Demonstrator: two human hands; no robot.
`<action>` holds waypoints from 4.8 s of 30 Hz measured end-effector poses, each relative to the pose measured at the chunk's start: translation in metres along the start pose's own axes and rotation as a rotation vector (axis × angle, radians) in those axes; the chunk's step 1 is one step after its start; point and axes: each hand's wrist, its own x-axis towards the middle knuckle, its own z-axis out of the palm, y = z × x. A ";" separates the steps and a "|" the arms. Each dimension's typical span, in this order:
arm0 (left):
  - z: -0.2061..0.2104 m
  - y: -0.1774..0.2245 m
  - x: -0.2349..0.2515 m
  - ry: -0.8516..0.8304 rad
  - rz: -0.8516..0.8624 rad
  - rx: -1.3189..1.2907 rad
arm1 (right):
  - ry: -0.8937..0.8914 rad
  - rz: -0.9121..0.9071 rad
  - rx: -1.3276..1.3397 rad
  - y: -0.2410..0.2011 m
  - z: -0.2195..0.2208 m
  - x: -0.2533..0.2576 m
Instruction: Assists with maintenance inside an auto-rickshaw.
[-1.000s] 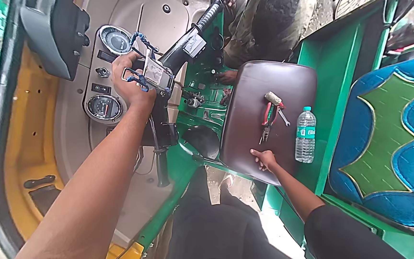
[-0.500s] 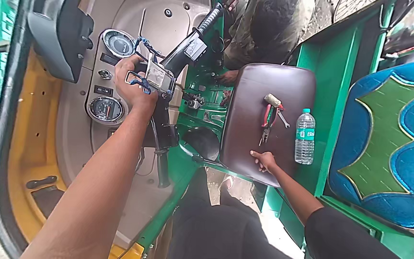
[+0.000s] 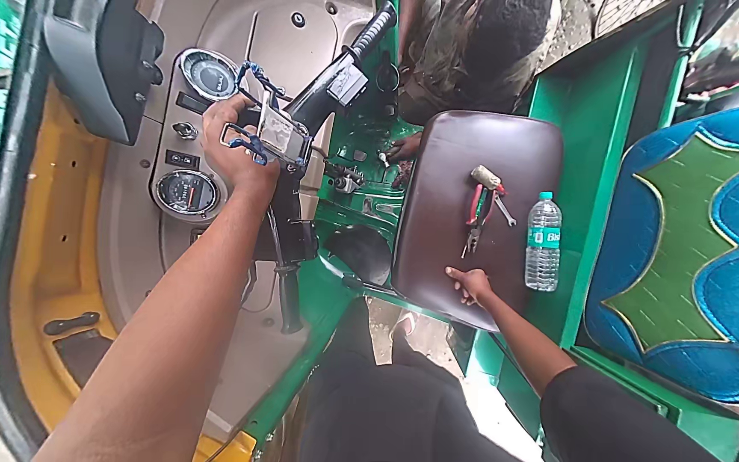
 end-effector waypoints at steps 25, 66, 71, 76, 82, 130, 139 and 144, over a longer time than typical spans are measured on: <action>0.001 0.000 0.000 0.009 0.019 0.010 | 0.005 -0.001 0.006 0.000 0.000 -0.001; -0.013 0.028 -0.003 -0.054 -0.033 0.085 | -0.011 0.009 -0.007 -0.001 -0.002 0.001; 0.002 -0.005 0.001 0.004 0.045 0.036 | -0.005 0.009 -0.002 0.000 -0.002 0.002; 0.003 -0.003 0.001 0.021 0.049 -0.004 | -0.004 0.010 -0.004 -0.001 -0.002 0.002; 0.001 -0.001 0.000 0.002 0.031 -0.004 | -0.014 -0.002 -0.011 -0.001 -0.002 0.001; -0.008 0.021 -0.002 -0.026 -0.030 0.082 | -0.010 0.011 -0.013 0.000 -0.001 0.002; -0.013 0.026 -0.003 -0.052 -0.067 0.045 | -0.007 0.012 -0.010 -0.001 0.000 0.000; 0.003 0.000 -0.001 0.007 0.060 -0.038 | -0.004 0.006 0.006 -0.001 -0.003 0.001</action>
